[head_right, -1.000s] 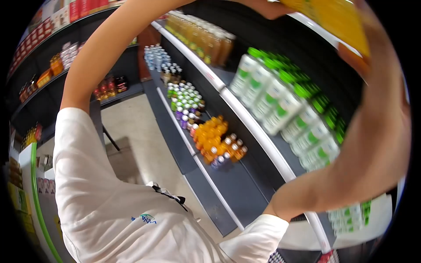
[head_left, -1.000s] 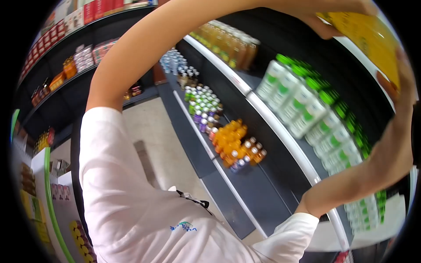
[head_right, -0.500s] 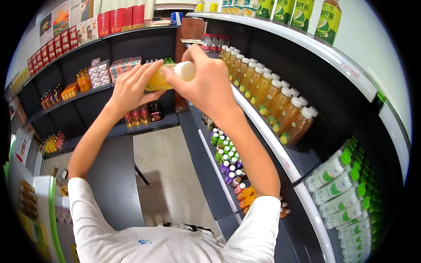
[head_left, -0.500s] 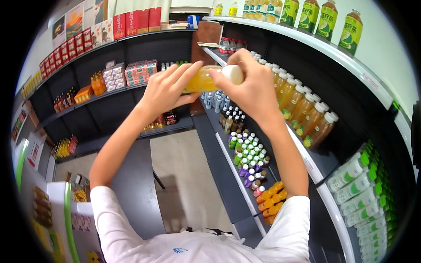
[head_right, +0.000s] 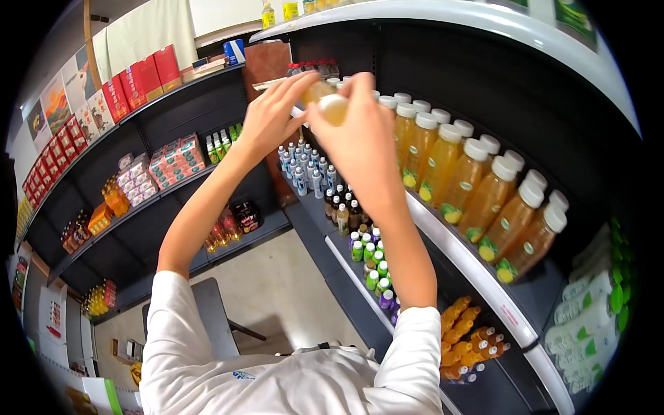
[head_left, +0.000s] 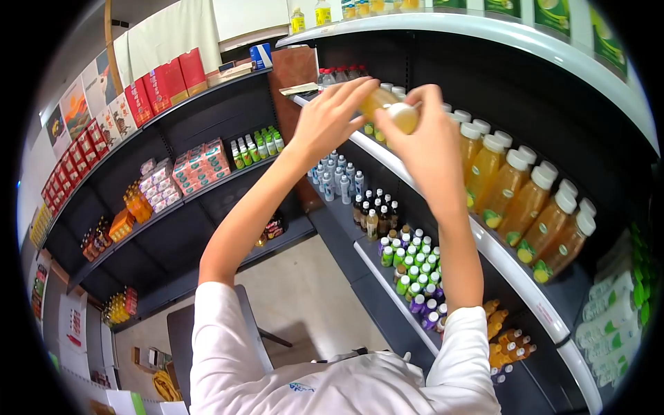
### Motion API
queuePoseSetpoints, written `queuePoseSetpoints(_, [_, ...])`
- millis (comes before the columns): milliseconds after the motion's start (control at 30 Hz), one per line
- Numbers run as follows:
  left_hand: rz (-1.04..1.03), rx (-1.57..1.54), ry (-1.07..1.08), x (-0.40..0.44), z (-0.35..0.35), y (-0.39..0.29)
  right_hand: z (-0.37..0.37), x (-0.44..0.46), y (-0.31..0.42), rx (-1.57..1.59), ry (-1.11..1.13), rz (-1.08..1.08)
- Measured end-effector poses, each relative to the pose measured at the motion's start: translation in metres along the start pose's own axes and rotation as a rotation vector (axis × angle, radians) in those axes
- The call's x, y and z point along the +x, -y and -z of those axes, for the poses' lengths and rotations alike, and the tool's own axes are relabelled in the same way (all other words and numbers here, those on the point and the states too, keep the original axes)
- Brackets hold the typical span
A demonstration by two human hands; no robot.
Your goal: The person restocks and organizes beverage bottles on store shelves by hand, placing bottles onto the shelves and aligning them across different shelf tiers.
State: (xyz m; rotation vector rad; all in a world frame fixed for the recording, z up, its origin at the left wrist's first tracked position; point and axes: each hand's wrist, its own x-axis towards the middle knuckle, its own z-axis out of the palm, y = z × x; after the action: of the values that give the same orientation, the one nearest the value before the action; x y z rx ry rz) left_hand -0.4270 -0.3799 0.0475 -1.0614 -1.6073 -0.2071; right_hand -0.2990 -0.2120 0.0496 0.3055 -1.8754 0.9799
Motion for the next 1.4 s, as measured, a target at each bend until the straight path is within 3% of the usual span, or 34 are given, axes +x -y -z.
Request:
queuePoseSetpoints(133, [-0.033, -0.093, -0.011, 0.027, -0.056, 0.02, -0.021, 0.018, -0.036, -0.005, -0.25, -0.116])
queuePoseSetpoints(433, [-0.275, -0.376, -0.158, 0.075, -0.152, 0.072, -0.055, 0.057, -0.075, -0.173, -0.463, -0.09])
queuePoseSetpoints(533, [-0.246, -0.6, 0.092, 0.09, -0.162, 0.076, -0.052, 0.07, -0.077, -0.347, -0.498, -0.095])
queuePoseSetpoints(667, [-0.307, -0.748, 0.12, 0.097, -0.216, 0.117, -0.082, 0.12, -0.094, -0.761, -0.415, -0.072])
queuePoseSetpoints(733, [-0.312, -0.731, 0.173, 0.103, -0.222, 0.121, -0.08, 0.137, -0.104, -0.761, -0.392, -0.102])
queuePoseSetpoints(800, [-0.418, -1.082, 0.141, 0.101, -0.26, 0.137, -0.093, 0.147, -0.123, -0.962, -0.248, 0.088])
queuePoseSetpoints(867, [-0.42, -1.129, 0.12, 0.103, -0.276, 0.139, -0.092, 0.162, -0.128, -0.971, -0.102, -0.167])
queuePoseSetpoints(933, [-0.419, -1.048, 0.121, 0.098, -0.275, 0.146, -0.115, 0.159, -0.096, -0.872, -0.066, -0.202])
queuePoseSetpoints(1000, [-0.418, -1.145, 0.09, 0.106, -0.29, 0.141, -0.104, 0.166, -0.116, -0.986, -0.107, -0.32])
queuePoseSetpoints(1067, [-0.377, -1.117, 0.239, 0.104, -0.285, 0.142, -0.105, 0.174, -0.12, -0.897, -0.051, -0.455])
queuePoseSetpoints(1133, [-0.387, -1.154, 0.258, 0.103, -0.297, 0.135, -0.089, 0.168, -0.127, -1.035, -0.06, -0.358])
queuePoseSetpoints(1200, [-0.334, -1.109, 0.361, 0.099, -0.287, 0.137, -0.088, 0.182, -0.158, -0.995, 0.088, -0.464])
queuePoseSetpoints(1400, [-0.352, -1.192, 0.415, 0.097, -0.292, 0.137, -0.101, 0.183, -0.173, -1.004, 0.226, -0.614])
